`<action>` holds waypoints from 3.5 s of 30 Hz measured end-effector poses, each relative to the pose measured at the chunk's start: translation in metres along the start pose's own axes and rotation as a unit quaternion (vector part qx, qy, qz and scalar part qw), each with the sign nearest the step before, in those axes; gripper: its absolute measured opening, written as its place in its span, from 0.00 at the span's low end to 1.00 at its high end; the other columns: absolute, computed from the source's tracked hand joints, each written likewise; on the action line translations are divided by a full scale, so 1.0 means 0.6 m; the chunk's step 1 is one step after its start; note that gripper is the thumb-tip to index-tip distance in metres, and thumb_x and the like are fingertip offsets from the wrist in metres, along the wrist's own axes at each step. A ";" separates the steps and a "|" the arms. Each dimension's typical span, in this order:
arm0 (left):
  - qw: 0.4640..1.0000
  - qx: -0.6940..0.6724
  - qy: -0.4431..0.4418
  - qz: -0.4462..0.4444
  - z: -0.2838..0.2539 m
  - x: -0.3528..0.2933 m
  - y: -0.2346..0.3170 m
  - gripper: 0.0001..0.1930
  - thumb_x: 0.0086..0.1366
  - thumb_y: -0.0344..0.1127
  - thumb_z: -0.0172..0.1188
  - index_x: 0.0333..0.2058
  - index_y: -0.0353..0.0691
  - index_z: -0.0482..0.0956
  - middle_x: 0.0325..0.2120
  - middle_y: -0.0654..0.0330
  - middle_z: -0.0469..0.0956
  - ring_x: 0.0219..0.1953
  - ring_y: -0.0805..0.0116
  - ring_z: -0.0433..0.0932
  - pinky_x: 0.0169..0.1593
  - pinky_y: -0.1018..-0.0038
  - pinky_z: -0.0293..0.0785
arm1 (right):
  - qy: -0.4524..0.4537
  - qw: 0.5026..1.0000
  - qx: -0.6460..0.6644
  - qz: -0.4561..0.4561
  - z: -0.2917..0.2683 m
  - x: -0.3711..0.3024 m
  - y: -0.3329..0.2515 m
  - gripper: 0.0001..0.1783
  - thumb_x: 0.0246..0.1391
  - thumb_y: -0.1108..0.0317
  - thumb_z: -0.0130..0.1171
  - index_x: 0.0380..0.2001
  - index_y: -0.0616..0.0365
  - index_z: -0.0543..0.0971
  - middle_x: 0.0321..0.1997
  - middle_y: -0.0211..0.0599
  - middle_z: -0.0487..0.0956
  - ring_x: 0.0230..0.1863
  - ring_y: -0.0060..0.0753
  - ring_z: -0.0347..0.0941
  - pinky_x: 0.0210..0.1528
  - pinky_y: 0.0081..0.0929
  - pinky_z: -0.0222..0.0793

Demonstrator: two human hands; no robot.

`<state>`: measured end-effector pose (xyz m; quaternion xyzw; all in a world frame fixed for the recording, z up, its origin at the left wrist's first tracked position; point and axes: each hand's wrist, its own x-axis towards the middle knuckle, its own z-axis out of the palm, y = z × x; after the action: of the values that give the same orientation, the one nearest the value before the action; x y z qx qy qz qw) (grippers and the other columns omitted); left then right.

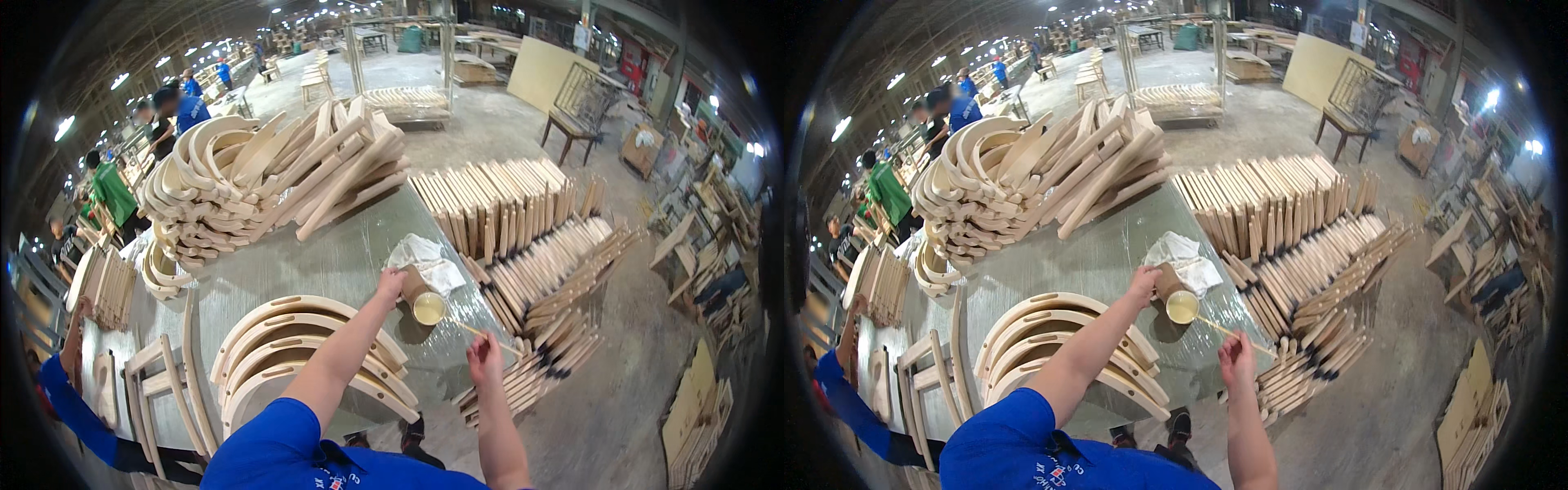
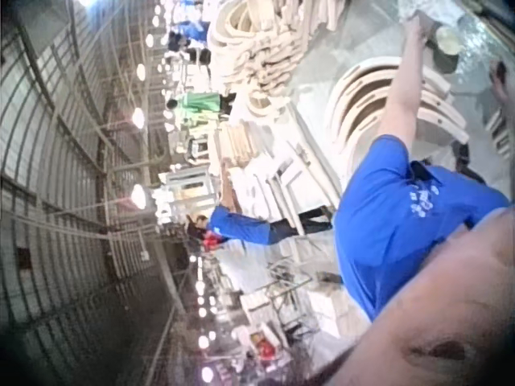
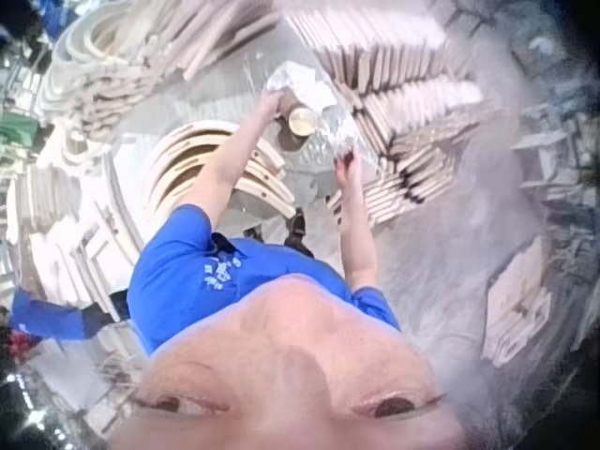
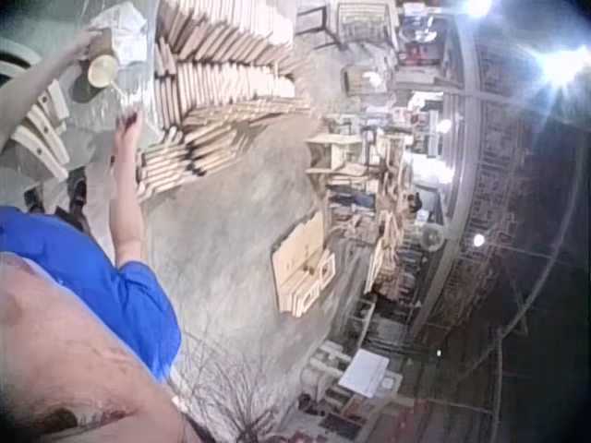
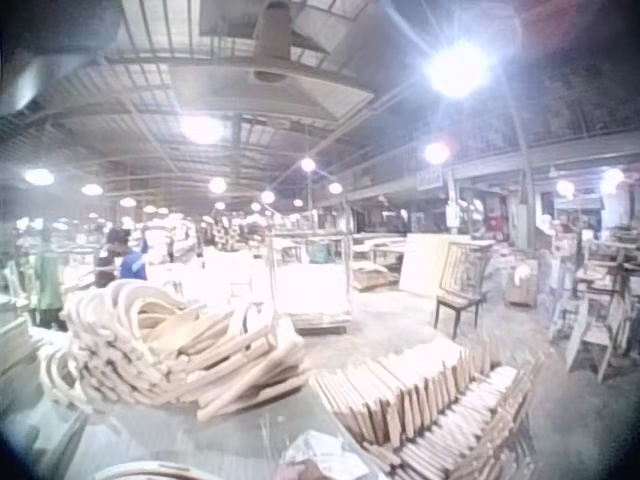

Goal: The person applies glue to the joints of wooden chair frames and curved seat parts using a small brush. They pick up individual components from a pile, apply the adhesive to specific holes and edges, and then place the parts onto a metal work table. The person works in a factory setting with other workers visible in the background.

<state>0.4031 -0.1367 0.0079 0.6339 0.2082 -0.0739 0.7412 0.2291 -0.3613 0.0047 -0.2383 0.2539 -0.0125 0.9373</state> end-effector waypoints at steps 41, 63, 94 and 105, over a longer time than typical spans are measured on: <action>0.879 -0.470 0.078 0.004 -0.722 -0.612 -0.067 0.24 0.70 0.50 0.36 0.55 0.39 0.63 0.50 0.52 0.71 0.49 0.52 0.74 0.48 0.48 0.74 | -0.594 0.526 -0.553 -0.254 0.438 -0.474 0.520 0.05 0.52 0.71 0.60 0.29 0.62 0.77 0.21 0.33 0.76 0.22 0.19 0.69 0.26 0.19 0.66; 0.832 -0.499 0.211 0.122 -0.735 -0.573 0.000 0.19 0.70 0.46 0.38 0.51 0.39 0.62 0.48 0.54 0.71 0.48 0.57 0.74 0.47 0.53 0.75 | -0.302 0.825 -0.281 0.386 0.385 -0.307 0.668 0.08 0.54 0.67 0.56 0.23 0.54 0.71 0.21 0.33 0.74 0.24 0.26 0.72 0.29 0.27 0.73; 0.814 -0.494 0.259 0.159 -0.706 -0.535 0.011 0.19 0.70 0.45 0.37 0.52 0.39 0.63 0.49 0.53 0.70 0.50 0.55 0.73 0.47 0.51 0.74 | -0.261 0.838 -0.306 0.370 0.400 -0.300 0.644 0.11 0.56 0.64 0.55 0.22 0.55 0.71 0.19 0.31 0.72 0.22 0.24 0.70 0.26 0.25 0.69; 0.797 -0.531 0.257 0.130 -0.742 -0.557 -0.044 0.22 0.70 0.47 0.35 0.53 0.39 0.64 0.52 0.52 0.67 0.53 0.54 0.70 0.48 0.51 0.74 | -0.498 0.719 -0.476 -0.089 0.487 -0.258 0.636 0.10 0.56 0.68 0.56 0.24 0.60 0.71 0.21 0.35 0.76 0.21 0.23 0.71 0.24 0.19 0.68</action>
<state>-0.0038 0.2387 0.0694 0.1577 0.3130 0.3111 0.8834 0.1979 0.1279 0.1263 -0.6464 -0.2993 0.1472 0.6862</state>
